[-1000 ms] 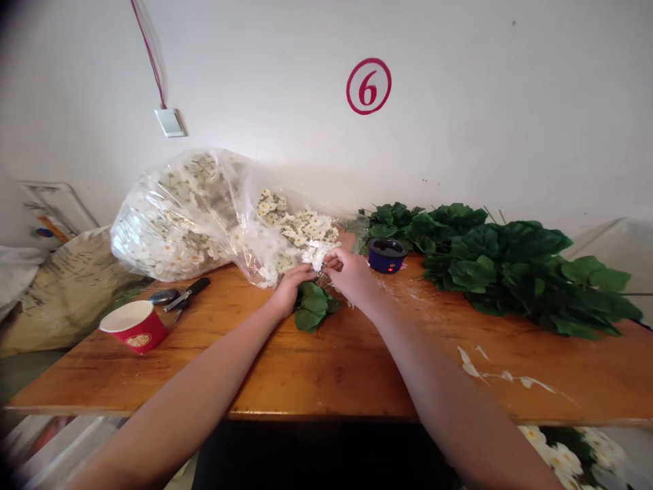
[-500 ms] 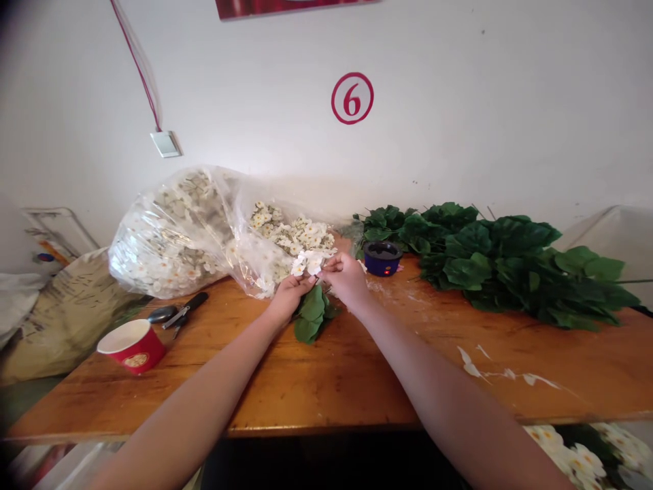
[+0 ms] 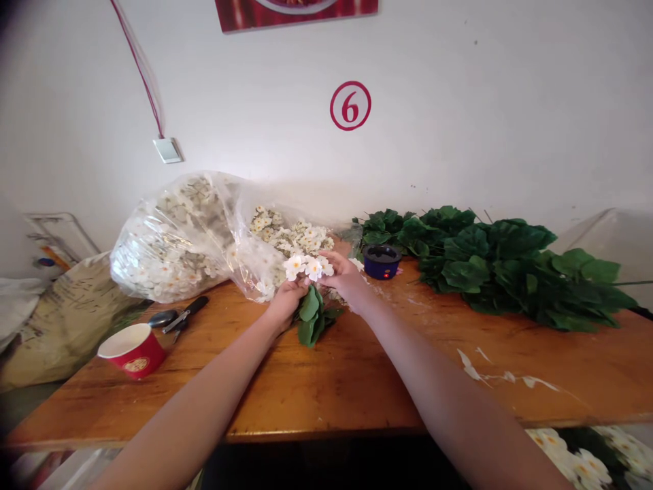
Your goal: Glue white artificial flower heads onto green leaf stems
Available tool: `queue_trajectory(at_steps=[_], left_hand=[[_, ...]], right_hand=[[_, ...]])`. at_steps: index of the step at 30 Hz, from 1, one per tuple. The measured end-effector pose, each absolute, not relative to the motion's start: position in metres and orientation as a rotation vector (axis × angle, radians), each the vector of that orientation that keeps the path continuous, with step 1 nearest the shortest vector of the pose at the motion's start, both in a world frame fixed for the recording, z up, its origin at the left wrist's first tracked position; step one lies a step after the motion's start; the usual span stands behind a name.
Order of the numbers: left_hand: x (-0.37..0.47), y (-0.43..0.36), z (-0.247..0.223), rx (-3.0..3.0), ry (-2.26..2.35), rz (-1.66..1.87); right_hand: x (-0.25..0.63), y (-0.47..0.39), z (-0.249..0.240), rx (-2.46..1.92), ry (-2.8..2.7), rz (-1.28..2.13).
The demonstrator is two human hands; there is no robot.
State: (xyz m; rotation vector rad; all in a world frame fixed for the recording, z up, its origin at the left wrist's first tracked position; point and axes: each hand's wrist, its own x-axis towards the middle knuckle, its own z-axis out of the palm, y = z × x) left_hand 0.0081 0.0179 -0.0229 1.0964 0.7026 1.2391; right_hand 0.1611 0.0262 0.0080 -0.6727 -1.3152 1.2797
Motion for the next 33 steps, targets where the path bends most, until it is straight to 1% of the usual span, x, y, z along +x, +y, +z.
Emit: queue_trajectory(at_steps=[4, 7, 11, 13, 16, 20, 22, 24, 29, 33], left_hand=[[0.009, 0.017, -0.024, 1.195, 0.716, 1.241], [0.009, 0.019, -0.026, 1.236, 0.738, 1.26], [0.007, 0.022, -0.028, 1.271, 0.784, 1.242], [0.006, 0.022, -0.029, 1.285, 0.797, 1.244], [0.007, 0.022, -0.028, 1.295, 0.77, 1.259], [0.007, 0.021, -0.026, 1.306, 0.756, 1.245], [0.008, 0.022, -0.026, 1.342, 0.77, 1.217], [0.008, 0.022, -0.027, 1.415, 0.79, 1.198], [0.007, 0.021, -0.027, 1.632, 0.91, 1.236], [0.006, 0.019, -0.025, 1.596, 0.939, 1.187]], right_hand=[[0.164, 0.029, 0.007, -0.722, -1.267, 1.32], [0.164, 0.032, 0.004, -0.745, -1.284, 1.257], [0.162, 0.03, 0.006, -0.854, -1.386, 0.911], [0.16, 0.027, 0.008, -0.925, -1.365, 0.806], [0.154, 0.024, 0.009, -0.937, -1.213, 0.934], [0.15, 0.026, 0.005, -0.794, -0.992, 1.236], [0.152, 0.029, 0.003, -0.733, -0.964, 1.325], [0.155, 0.031, 0.003, -0.736, -1.03, 1.322], [0.166, 0.028, 0.01, -0.819, -1.318, 1.159], [0.175, 0.016, 0.023, -0.865, -1.666, 0.973]])
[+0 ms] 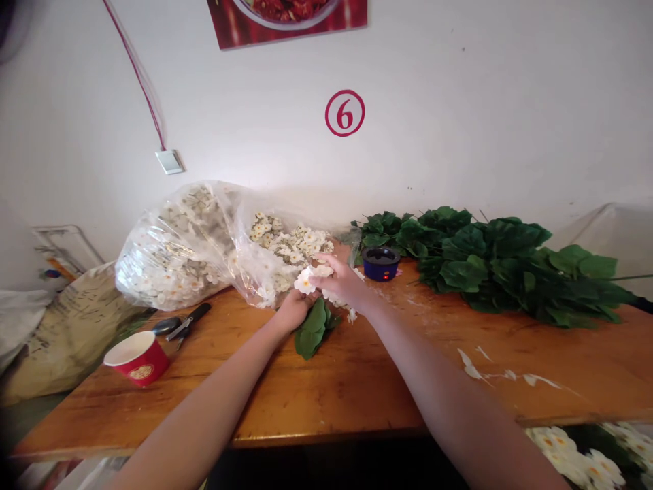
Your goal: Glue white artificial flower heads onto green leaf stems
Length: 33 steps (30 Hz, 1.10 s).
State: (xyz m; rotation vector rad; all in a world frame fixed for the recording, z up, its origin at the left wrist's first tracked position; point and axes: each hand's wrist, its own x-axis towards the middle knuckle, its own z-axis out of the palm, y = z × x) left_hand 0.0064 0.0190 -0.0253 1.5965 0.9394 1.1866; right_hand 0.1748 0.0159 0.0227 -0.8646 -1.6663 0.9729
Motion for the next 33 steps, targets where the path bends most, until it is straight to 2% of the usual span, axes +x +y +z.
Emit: queue_trajectory(at_steps=[7, 13, 18, 33], left_hand=[[0.006, 0.024, -0.031, 1.591, 0.91, 1.158], [0.004, 0.026, -0.033, 1.908, 1.123, 1.253], [0.004, 0.022, -0.03, 2.14, 1.308, 1.161], [0.008, 0.015, -0.031, 2.123, 1.677, 0.989]], right_hand=[[0.184, 0.014, 0.027, -1.004, -2.001, 0.653], [0.186, 0.022, 0.025, -1.071, -1.941, 0.699], [0.185, 0.02, 0.024, -1.093, -1.891, 0.711], [0.167, 0.013, 0.017, -1.172, -1.903, 0.548]])
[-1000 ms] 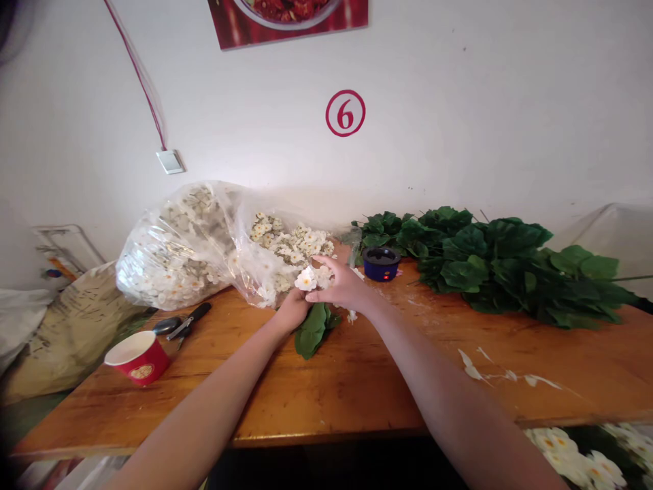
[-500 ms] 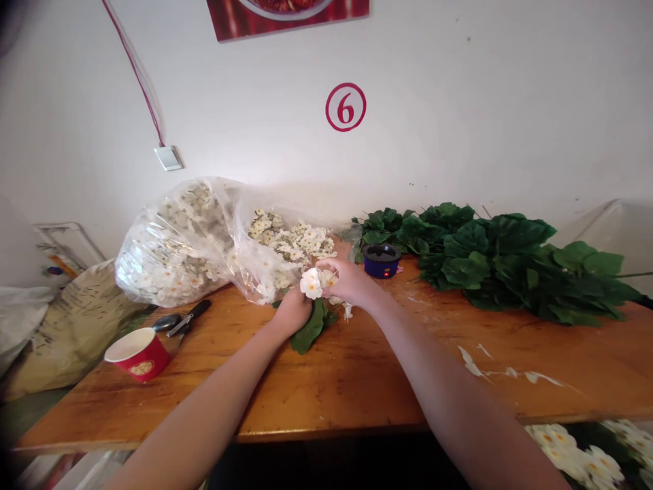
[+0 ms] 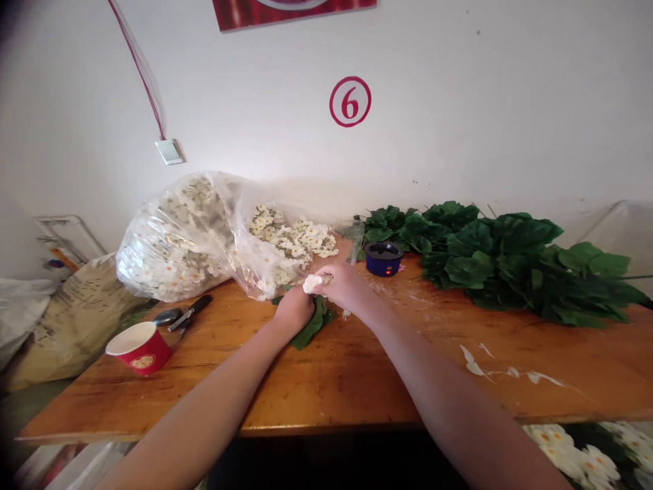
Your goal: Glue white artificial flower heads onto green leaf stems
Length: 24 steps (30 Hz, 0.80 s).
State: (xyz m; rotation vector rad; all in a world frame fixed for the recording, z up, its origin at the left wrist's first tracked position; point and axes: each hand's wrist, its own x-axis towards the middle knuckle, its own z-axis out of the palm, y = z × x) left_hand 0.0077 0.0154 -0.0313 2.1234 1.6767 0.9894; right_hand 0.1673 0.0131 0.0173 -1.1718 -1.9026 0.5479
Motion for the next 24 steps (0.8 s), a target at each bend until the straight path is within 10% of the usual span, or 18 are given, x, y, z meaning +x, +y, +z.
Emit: queue_trajectory(at_steps=[24], left_hand=[[0.005, 0.01, -0.022, 2.159, 1.614, 0.976]], right_hand=[[0.284, 0.071, 0.074, -1.321, -1.268, 0.582]])
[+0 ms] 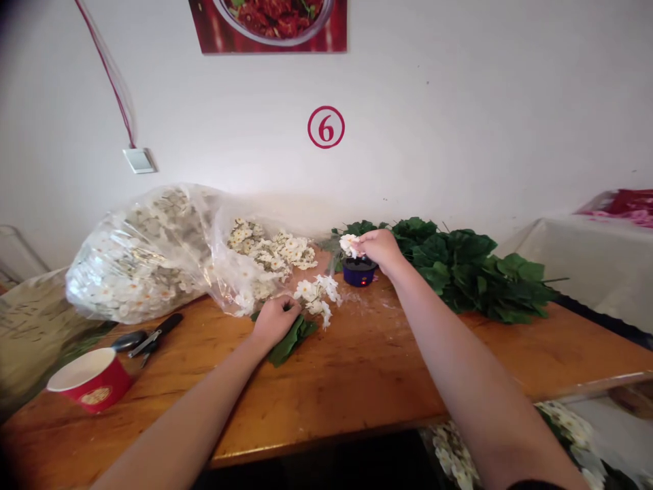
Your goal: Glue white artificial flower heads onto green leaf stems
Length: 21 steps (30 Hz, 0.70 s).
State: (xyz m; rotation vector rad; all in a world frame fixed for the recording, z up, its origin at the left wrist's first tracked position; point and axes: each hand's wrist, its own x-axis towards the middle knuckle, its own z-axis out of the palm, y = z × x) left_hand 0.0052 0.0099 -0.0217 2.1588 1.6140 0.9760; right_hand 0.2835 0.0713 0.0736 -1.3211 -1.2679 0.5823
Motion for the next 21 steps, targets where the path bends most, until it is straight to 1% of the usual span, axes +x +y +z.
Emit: queue_trajectory(at_steps=[5, 10, 14, 21], left_hand=[[0.007, 0.007, -0.019, 2.145, 1.691, 0.945], [0.007, 0.007, -0.021, 2.15, 1.734, 0.897], [0.007, 0.008, -0.021, 2.185, 1.736, 0.877], [0.006, 0.009, -0.021, 2.208, 1.801, 0.855]], right_hand=[[0.311, 0.105, 0.071, -1.576, -1.448, 0.447], [0.315, 0.126, 0.064, -1.782, -1.589, 0.304], [0.309, 0.131, 0.058, -1.861, -1.707, 0.207], [0.307, 0.132, 0.054, -1.885, -1.732, 0.222]])
